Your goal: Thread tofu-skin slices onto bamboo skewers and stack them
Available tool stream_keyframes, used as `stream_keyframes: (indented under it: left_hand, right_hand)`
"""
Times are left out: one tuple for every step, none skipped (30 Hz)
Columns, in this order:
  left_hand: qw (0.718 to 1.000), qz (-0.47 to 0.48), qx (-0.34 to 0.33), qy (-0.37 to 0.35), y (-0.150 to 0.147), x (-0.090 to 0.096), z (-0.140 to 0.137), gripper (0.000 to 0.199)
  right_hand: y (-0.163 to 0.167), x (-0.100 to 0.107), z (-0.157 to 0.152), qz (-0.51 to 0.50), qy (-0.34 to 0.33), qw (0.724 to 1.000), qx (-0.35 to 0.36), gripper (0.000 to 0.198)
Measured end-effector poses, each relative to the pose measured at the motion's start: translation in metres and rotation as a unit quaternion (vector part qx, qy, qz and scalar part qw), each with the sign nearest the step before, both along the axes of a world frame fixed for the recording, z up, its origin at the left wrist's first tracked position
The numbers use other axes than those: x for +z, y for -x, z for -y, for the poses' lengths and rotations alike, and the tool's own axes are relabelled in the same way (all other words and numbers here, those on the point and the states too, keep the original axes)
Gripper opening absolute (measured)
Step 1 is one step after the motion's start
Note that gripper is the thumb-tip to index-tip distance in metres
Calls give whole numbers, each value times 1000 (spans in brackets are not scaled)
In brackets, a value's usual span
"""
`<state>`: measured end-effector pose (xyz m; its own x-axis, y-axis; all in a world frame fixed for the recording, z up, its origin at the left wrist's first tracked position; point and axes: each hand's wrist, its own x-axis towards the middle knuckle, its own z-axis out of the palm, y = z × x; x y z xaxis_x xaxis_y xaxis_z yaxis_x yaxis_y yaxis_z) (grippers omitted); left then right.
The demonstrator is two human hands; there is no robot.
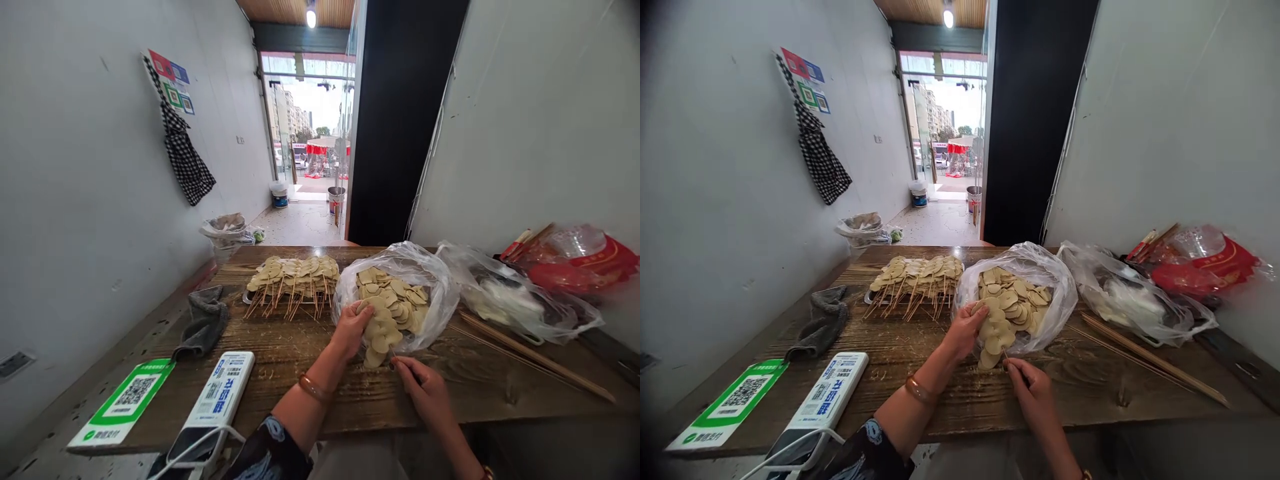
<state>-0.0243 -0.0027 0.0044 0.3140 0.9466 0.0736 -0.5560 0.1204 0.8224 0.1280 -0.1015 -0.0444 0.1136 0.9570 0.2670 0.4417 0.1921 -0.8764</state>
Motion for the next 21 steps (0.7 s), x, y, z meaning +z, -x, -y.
stream_keyframes:
  left_hand:
    - [1000, 7, -2, 3, 1, -1, 0, 45]
    - [1000, 14, -6, 7, 1, -2, -1, 44]
    - [1000, 19, -10, 14, 2, -3, -2, 44]
    - [999, 24, -14, 21, 3, -4, -2, 43]
    - [999, 29, -20, 30, 4, -4, -2, 43]
    - [998, 32, -29, 40, 4, -4, -2, 43]
    - [997, 37, -42, 48, 5, -3, -2, 44]
    - [996, 45, -55, 52, 6, -2, -1, 44]
    - [995, 55, -68, 52, 7, -1, 0, 44]
    - [994, 65, -77, 50, 7, 1, 1, 43]
    - [993, 75, -80, 48, 8, 3, 2, 42]
    - [993, 83, -77, 44, 9, 5, 2, 40]
    - [993, 89, -71, 41, 10, 6, 2, 38]
    - [993, 91, -65, 40, 10, 7, 2, 37]
    - [993, 91, -58, 40, 11, 8, 1, 36]
    - [994, 89, -48, 41, 11, 8, 0, 36]
    - [995, 87, -38, 42, 12, 8, -1, 36]
    - [995, 83, -27, 44, 12, 7, -2, 36]
    - [996, 80, -14, 46, 12, 7, -3, 36]
    - [996, 77, -3, 48, 12, 7, -4, 37]
    - [996, 74, 5, 48, 11, 7, -5, 37]
  right_hand:
    - [0, -1, 0, -8, 5, 1000, -1, 45]
    - [-1, -2, 1, -17, 10, 1000, -3, 46]
    - [-1, -3, 1, -25, 15, 1000, -8, 46]
    - [-2, -3, 2, -33, 19, 999, -14, 47]
    - [-2, -2, 2, -40, 22, 999, -19, 48]
    - [-2, 1, 1, -45, 26, 998, -23, 48]
    - [-1, 5, 1, -48, 28, 998, -24, 47]
    - [1, 9, -1, -50, 27, 998, -22, 46]
    - [4, 15, -3, -52, 22, 998, -20, 45]
    - [8, 20, -6, -53, 13, 998, -18, 43]
    - [13, 24, -9, -56, 2, 998, -16, 42]
    - [18, 27, -12, -60, -11, 998, -14, 41]
    - [23, 29, -16, -64, -21, 998, -13, 42]
    - [27, 29, -20, -68, -27, 997, -12, 42]
    - [31, 29, -23, -69, -29, 997, -13, 43]
    - [33, 27, -25, -69, -29, 997, -13, 44]
    - [35, 25, -26, -67, -30, 997, -12, 45]
    - [35, 22, -27, -63, -31, 998, -9, 45]
    - [35, 20, -27, -57, -32, 998, -3, 44]
    - [34, 18, -27, -52, -33, 998, 5, 43]
    - [33, 16, -26, -48, -31, 998, 13, 43]
